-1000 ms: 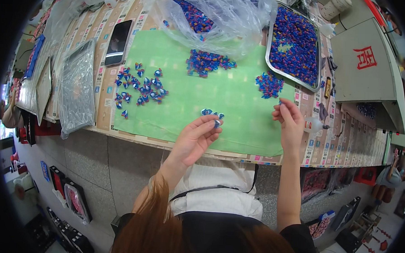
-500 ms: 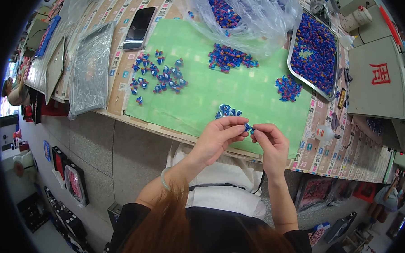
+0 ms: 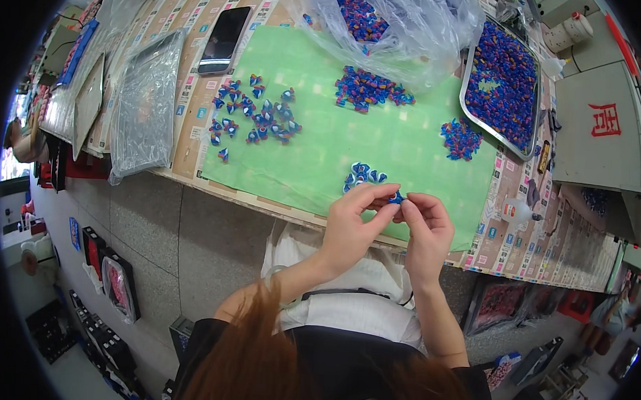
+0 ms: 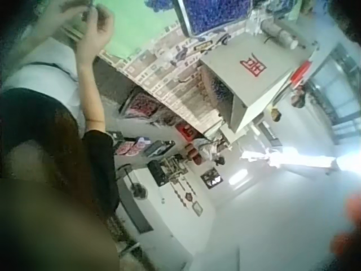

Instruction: Apply glue to small blue components and assemble them on a workbench.

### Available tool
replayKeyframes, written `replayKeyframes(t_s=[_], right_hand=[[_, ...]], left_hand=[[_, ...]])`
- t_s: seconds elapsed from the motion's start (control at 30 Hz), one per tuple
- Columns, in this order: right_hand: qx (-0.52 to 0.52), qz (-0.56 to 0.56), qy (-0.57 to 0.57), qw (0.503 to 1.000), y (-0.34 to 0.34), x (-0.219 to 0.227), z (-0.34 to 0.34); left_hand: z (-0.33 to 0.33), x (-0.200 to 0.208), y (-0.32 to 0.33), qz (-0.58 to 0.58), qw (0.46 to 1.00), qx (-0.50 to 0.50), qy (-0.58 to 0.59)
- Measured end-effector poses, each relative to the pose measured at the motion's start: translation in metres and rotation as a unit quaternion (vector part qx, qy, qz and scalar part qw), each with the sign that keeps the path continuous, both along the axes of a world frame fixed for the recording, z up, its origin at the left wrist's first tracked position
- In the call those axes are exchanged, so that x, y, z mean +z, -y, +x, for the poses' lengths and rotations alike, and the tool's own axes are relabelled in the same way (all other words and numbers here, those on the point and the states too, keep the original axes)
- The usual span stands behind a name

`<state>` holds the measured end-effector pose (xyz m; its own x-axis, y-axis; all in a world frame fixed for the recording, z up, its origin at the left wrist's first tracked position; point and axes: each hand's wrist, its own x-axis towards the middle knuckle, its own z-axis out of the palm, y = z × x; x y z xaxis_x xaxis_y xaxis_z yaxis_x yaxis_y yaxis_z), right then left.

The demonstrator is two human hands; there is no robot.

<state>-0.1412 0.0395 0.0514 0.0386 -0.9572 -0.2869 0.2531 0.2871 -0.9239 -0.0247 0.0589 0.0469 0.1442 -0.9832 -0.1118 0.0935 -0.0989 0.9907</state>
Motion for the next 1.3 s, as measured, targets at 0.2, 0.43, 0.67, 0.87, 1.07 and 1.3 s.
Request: replayKeyframes(t_s=[0.2,0.43,0.67,0.87,1.07,1.3], right_hand=[[0.031,-0.001,-0.013,0.999,0.003,0.003,-0.009],[0.040,-0.052,-0.103,0.993,-0.001,0.008,-0.006],[0.038,-0.166,-0.202,0.964,0.002,-0.001,-0.012],[0.029,-0.096,-0.140,0.985,0.000,0.006,-0.006],[0.039,0.014,0.012,0.999,0.005,0.006,-0.010],[0.036,0.009,0.007,0.999,0.005,0.006,-0.003]], left_hand=[[0.010,0.006,0.004,0.101,0.977,-0.027,-0.187],[0.009,0.007,0.005,0.113,0.967,-0.031,-0.226],[0.008,0.010,0.004,0.073,0.988,-0.030,-0.135],[0.004,0.008,0.002,0.016,0.998,-0.030,-0.046],[0.001,0.010,0.002,-0.072,0.993,-0.007,0.094],[-0.004,0.013,0.003,-0.100,0.980,0.046,0.168]])
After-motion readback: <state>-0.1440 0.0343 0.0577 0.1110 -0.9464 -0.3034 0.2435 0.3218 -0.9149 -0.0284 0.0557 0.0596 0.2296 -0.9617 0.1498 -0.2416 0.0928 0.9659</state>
